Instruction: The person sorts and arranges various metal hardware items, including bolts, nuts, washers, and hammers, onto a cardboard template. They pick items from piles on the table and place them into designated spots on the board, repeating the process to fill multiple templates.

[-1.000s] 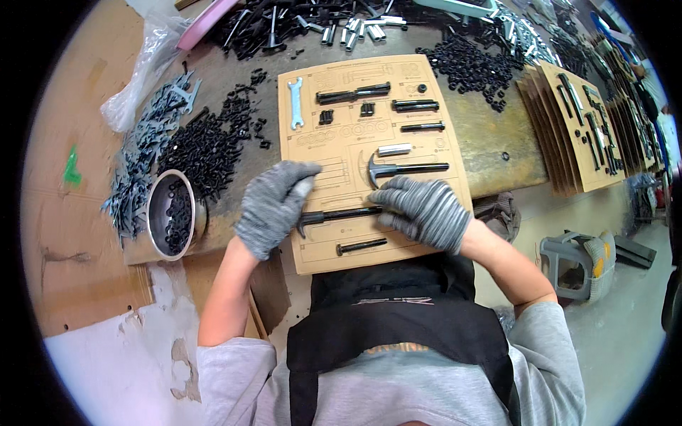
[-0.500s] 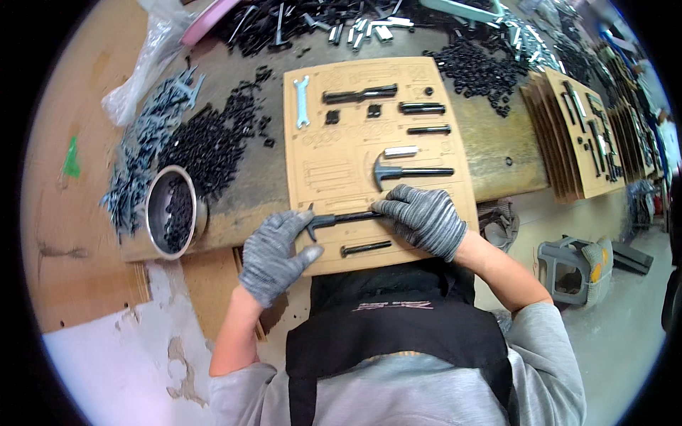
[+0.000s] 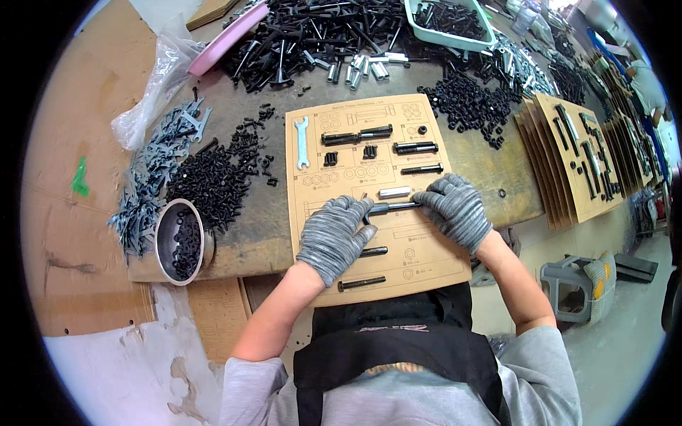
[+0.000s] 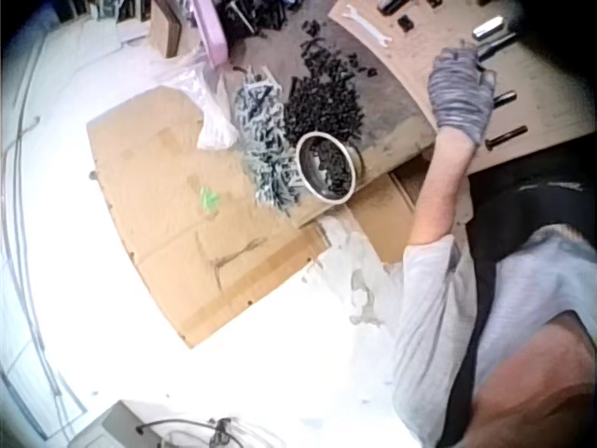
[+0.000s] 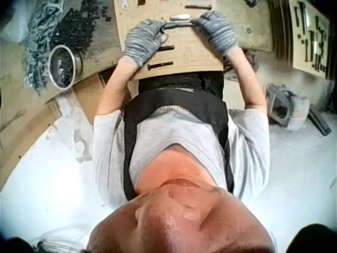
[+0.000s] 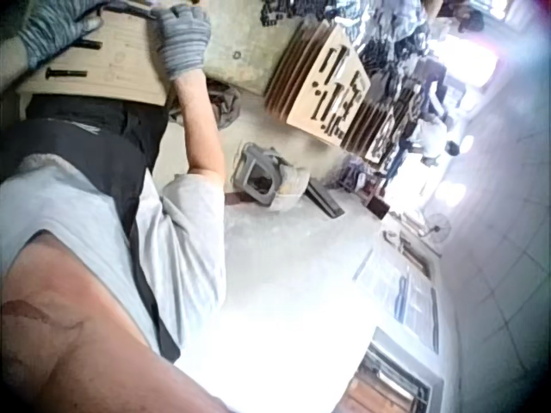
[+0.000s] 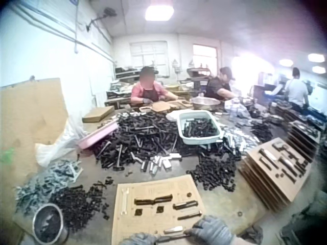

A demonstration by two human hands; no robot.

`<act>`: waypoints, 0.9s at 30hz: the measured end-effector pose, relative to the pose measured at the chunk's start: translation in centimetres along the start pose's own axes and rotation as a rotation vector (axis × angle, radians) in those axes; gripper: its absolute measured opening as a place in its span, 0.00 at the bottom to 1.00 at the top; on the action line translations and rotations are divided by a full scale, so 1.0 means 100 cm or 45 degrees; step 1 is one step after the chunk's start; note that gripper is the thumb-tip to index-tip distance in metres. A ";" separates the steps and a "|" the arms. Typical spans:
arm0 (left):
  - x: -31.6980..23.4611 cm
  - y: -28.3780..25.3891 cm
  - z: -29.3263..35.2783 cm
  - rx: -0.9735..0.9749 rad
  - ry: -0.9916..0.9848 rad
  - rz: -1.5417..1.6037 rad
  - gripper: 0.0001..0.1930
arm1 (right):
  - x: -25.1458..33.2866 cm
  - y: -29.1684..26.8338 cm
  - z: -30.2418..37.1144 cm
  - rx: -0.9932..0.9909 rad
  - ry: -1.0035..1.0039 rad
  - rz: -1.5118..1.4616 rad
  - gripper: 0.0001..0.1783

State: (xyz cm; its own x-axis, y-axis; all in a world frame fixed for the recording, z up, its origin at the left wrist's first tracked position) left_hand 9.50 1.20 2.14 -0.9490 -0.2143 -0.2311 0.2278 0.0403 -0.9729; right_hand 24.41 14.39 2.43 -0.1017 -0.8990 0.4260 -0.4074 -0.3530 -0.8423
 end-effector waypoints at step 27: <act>0.330 -0.079 0.180 0.039 -0.907 0.050 0.12 | -0.043 -0.027 0.022 -0.508 0.438 -0.392 0.09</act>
State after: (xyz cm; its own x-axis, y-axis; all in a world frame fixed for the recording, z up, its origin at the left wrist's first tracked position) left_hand -19.73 -23.77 2.41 -0.5691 -0.7993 -0.1930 0.2748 0.0363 -0.9608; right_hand 27.99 18.68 2.13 -0.1856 -0.6120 0.7688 -0.7666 -0.3992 -0.5029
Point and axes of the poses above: each hand's wrist, its own z-axis away from the middle knuckle, its own y-axis out of the palm, x = y × z, the point moved 6 cm from there along -z, towards the middle knuckle, and after that the axes turned 13 degrees about -z, right-handed, at the moved point
